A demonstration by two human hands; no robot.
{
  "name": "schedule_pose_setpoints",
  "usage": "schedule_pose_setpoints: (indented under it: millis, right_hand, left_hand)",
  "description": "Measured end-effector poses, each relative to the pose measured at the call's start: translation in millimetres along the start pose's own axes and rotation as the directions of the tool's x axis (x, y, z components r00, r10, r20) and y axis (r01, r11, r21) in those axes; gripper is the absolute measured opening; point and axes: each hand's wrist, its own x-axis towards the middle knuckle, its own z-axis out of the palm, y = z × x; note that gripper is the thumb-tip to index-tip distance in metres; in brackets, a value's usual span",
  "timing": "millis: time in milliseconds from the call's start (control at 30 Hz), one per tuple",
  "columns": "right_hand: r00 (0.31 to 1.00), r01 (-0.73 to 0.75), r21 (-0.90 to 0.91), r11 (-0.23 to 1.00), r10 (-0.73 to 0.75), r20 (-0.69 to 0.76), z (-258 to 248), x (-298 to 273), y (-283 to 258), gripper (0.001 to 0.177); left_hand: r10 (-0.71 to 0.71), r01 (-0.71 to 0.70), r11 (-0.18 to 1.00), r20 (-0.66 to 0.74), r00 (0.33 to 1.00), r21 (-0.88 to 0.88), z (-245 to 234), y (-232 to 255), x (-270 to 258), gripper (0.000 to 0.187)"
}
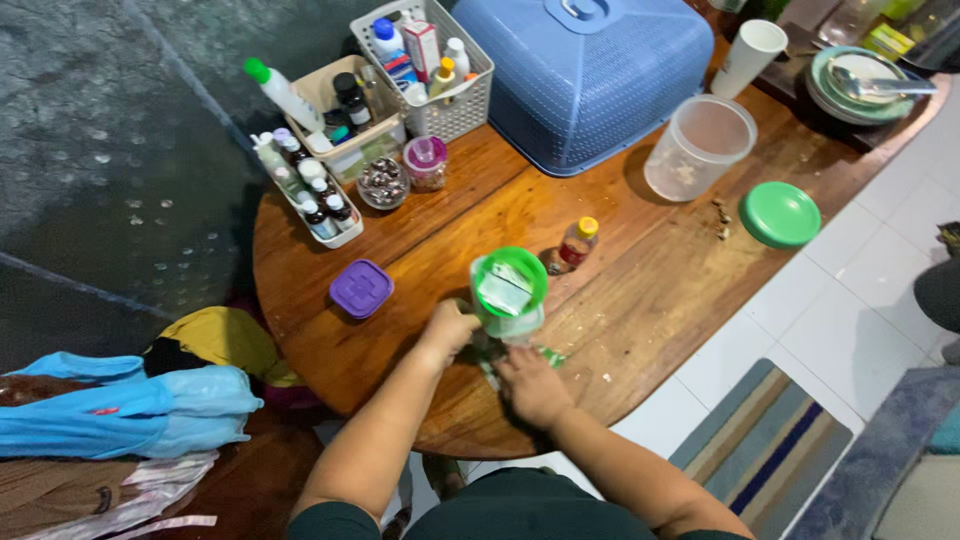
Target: The person wipes a dining table with a cloth, gathers debris into a container, and moves various objects such as a cutting board and plates aside.
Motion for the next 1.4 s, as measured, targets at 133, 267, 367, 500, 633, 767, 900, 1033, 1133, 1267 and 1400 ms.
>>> schedule_pose_setpoints:
  millis: [133,267,367,500,633,767,900,1033,1133,1267,1400]
  right_hand:
    - [0.993,-0.036,-0.003,0.999,0.036,-0.116,-20,12,28,0.059]
    - [0.987,-0.083,0.030,0.996,0.086,-0.134,-35,18,37,0.059]
    - [0.984,-0.082,0.028,0.996,0.086,-0.156,-37,22,39,0.058]
    - [0.982,-0.078,0.049,0.996,0.086,-0.167,-35,21,41,0.058]
    - [0.978,-0.057,0.049,0.997,0.066,-0.200,-34,24,43,0.055]
    - [0.981,-0.098,0.081,0.992,0.110,-0.157,-38,23,40,0.055]
    - [0.984,-0.093,0.103,0.990,0.107,-0.142,-46,25,40,0.058]
    - [0.980,-0.118,0.113,0.987,0.134,-0.146,-47,26,35,0.059]
    - [0.983,-0.127,0.097,0.987,0.139,-0.122,-48,28,35,0.061]
    - [0.983,-0.136,0.095,0.986,0.146,-0.110,-50,27,33,0.062]
    - [0.983,-0.093,0.102,0.990,0.107,-0.148,-49,28,36,0.061]
  left_hand:
    - [-0.058,0.040,0.981,-0.087,0.995,-0.189,-38,19,8,0.022]
    - [-0.067,0.041,0.986,-0.156,0.985,-0.163,-67,19,35,0.021]
    - [-0.084,0.064,0.991,-0.188,0.979,-0.114,-77,22,56,0.023]
    - [-0.103,0.085,0.992,-0.227,0.968,-0.090,-67,36,93,0.024]
    - [-0.025,0.007,0.989,-0.117,0.993,-0.151,-49,48,146,0.022]
    - [-0.044,0.041,0.998,-0.055,0.998,-0.054,-36,58,184,0.020]
    - [-0.005,0.016,0.978,0.053,0.999,-0.208,-40,44,209,0.024]
    - [-0.160,0.165,0.986,0.161,0.974,-0.023,-89,31,220,0.029]
    - [-0.218,0.213,0.976,0.217,0.952,0.046,-136,39,200,0.030]
    - [-0.317,0.300,0.947,0.168,0.934,0.115,-185,61,176,0.029]
    - [-0.265,0.256,0.958,0.054,0.963,0.129,-208,68,161,0.033]
